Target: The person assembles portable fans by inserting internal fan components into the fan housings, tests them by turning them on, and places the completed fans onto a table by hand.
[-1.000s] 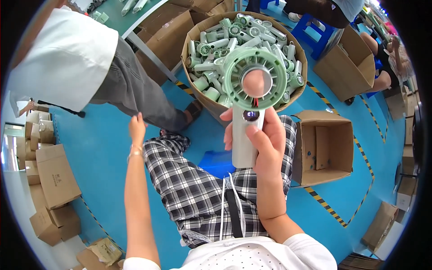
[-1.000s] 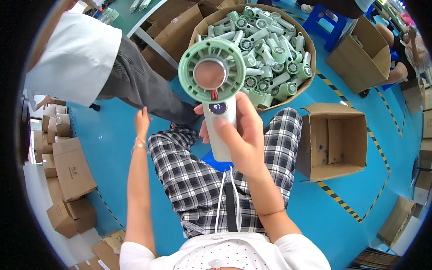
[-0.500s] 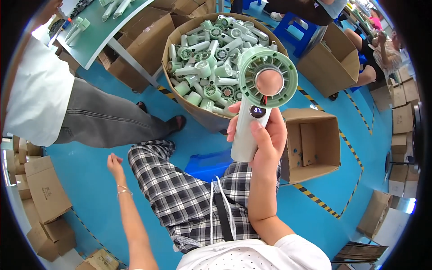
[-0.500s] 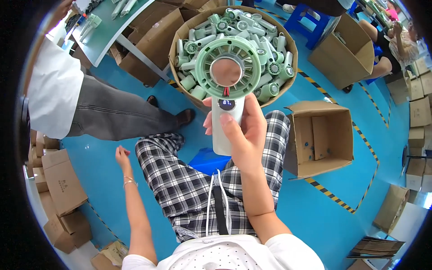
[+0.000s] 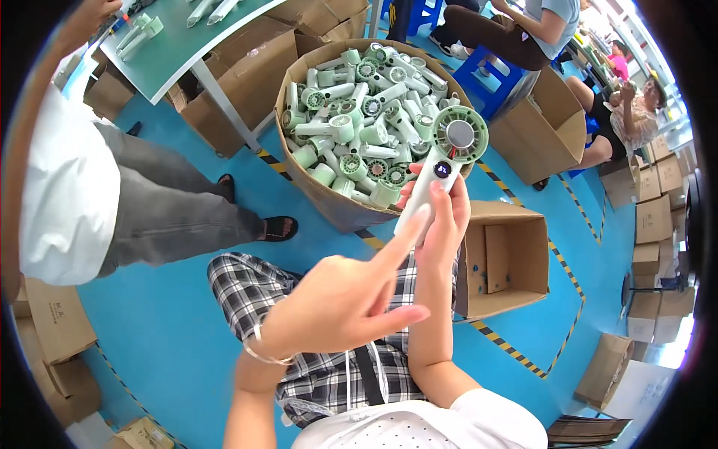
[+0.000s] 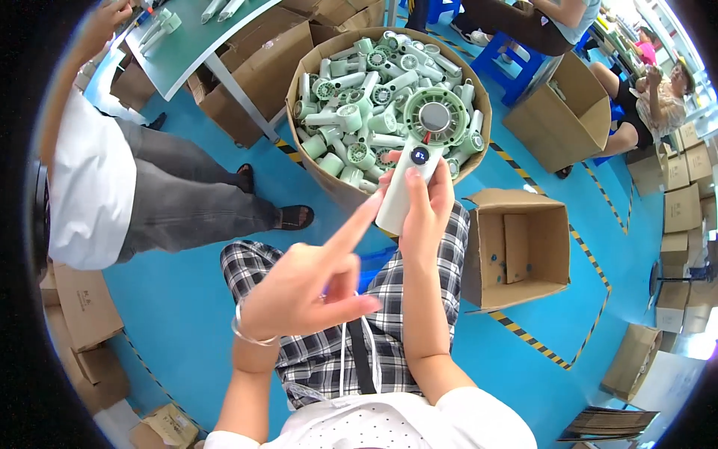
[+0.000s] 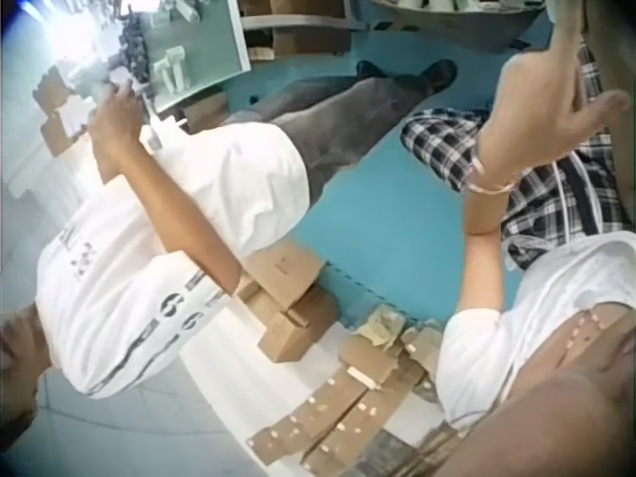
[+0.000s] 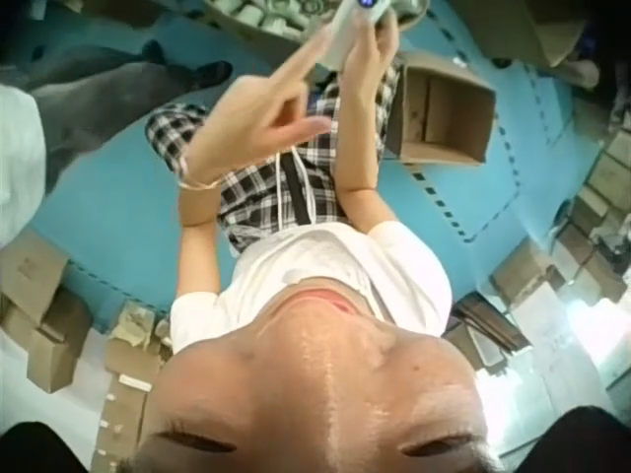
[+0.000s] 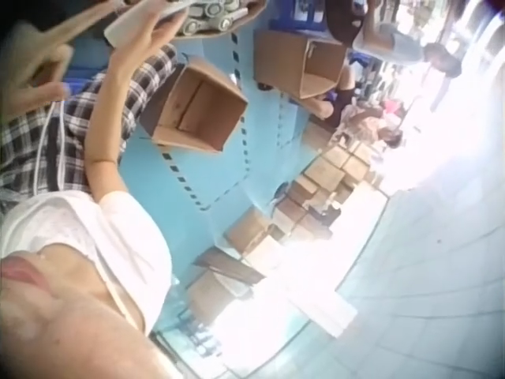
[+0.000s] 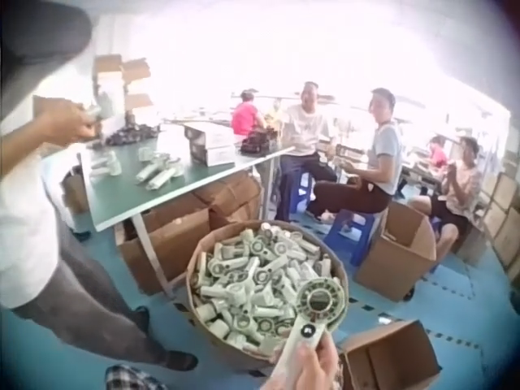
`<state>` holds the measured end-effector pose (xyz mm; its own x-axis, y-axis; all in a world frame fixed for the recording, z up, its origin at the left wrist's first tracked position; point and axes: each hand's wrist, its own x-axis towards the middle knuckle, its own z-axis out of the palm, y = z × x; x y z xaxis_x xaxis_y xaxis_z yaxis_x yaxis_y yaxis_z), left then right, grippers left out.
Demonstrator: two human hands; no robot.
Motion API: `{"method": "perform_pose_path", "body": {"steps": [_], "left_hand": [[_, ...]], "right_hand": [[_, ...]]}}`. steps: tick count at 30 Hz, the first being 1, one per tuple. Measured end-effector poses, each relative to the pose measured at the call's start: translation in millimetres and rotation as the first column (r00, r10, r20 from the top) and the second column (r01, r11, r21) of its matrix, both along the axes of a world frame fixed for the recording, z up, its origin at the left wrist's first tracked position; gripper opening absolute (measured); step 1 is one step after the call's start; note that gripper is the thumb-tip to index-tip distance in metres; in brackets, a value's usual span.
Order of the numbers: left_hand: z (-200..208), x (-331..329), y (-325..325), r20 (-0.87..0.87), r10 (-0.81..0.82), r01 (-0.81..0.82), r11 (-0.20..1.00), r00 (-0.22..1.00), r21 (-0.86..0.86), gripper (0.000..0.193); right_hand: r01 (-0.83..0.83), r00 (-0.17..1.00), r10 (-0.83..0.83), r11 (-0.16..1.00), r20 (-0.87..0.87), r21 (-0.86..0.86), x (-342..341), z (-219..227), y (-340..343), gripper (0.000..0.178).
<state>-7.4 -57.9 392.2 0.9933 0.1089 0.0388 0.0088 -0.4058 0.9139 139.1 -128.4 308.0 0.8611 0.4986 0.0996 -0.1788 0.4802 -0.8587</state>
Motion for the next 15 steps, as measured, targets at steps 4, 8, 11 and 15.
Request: {"method": "perform_pose_path", "body": {"steps": [4, 8, 11, 15], "left_hand": [[1, 18, -6, -0.107, -0.134, 0.104, 0.965, 0.985, -0.242, 0.09], [0, 28, -12, -0.098, -0.162, 0.119, 0.929, 0.982, -0.35, 0.095], [-2, 30, -14, -0.064, -0.15, 0.119, 0.93, 0.987, -0.346, 0.097], [-1, 27, -8, -0.057, -0.135, 0.101, 0.908, 0.989, -0.407, 0.098]], "right_hand": [[0.04, 0.999, -0.04, 0.999, 0.018, -0.009, -3, 4, 0, 0.026], [-0.01, 1.0, 0.01, 1.0, 0.01, 0.03, -5, -1, 0, 0.021], [0.011, 1.0, -0.012, 1.0, 0.021, 0.024, -7, 3, -1, 0.021], [0.018, 0.999, -0.02, 0.999, 0.039, 0.046, -7, -1, 2, 0.019]]}}
